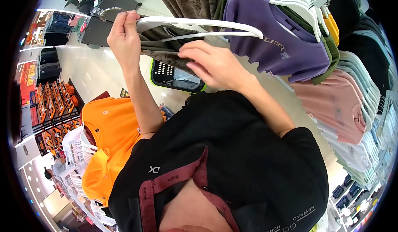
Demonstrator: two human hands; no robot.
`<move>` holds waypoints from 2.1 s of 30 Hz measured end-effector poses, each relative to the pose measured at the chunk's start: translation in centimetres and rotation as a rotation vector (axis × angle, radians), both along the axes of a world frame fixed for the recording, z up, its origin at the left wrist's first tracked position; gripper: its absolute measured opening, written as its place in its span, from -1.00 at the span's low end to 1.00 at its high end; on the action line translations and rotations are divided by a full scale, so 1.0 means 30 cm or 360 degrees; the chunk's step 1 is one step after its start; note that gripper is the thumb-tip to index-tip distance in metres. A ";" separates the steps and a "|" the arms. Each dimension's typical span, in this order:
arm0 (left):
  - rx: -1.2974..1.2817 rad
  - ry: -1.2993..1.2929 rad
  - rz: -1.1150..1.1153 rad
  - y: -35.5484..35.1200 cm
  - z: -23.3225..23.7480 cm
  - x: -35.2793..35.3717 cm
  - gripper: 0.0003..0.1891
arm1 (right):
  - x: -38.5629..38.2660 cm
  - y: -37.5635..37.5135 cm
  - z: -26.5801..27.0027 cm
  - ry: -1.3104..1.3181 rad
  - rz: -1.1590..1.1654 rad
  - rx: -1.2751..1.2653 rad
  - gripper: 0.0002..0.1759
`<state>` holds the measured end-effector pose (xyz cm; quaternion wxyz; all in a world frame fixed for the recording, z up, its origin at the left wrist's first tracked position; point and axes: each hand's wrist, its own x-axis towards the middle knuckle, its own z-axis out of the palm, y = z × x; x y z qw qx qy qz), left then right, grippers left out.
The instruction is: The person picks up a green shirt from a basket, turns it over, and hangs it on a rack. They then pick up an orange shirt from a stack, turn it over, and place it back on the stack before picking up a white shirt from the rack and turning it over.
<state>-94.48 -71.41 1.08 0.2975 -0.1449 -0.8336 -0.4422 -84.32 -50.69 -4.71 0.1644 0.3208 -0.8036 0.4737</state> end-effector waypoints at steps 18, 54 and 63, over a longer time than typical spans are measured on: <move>0.0137 0.0240 0.0863 -0.217 -0.074 -0.051 -0.77 | 0.004 0.127 -0.016 0.0334 0.0018 0.0540 -0.65; 0.0360 0.0126 0.0006 0.010 -0.008 0.045 -0.77 | -0.188 0.144 0.139 0.0485 -0.0153 0.0225 -0.74; 0.0446 -0.0101 -0.0166 0.011 0.023 0.047 -0.77 | -0.219 0.215 0.046 -0.0333 -0.0450 0.0391 -0.61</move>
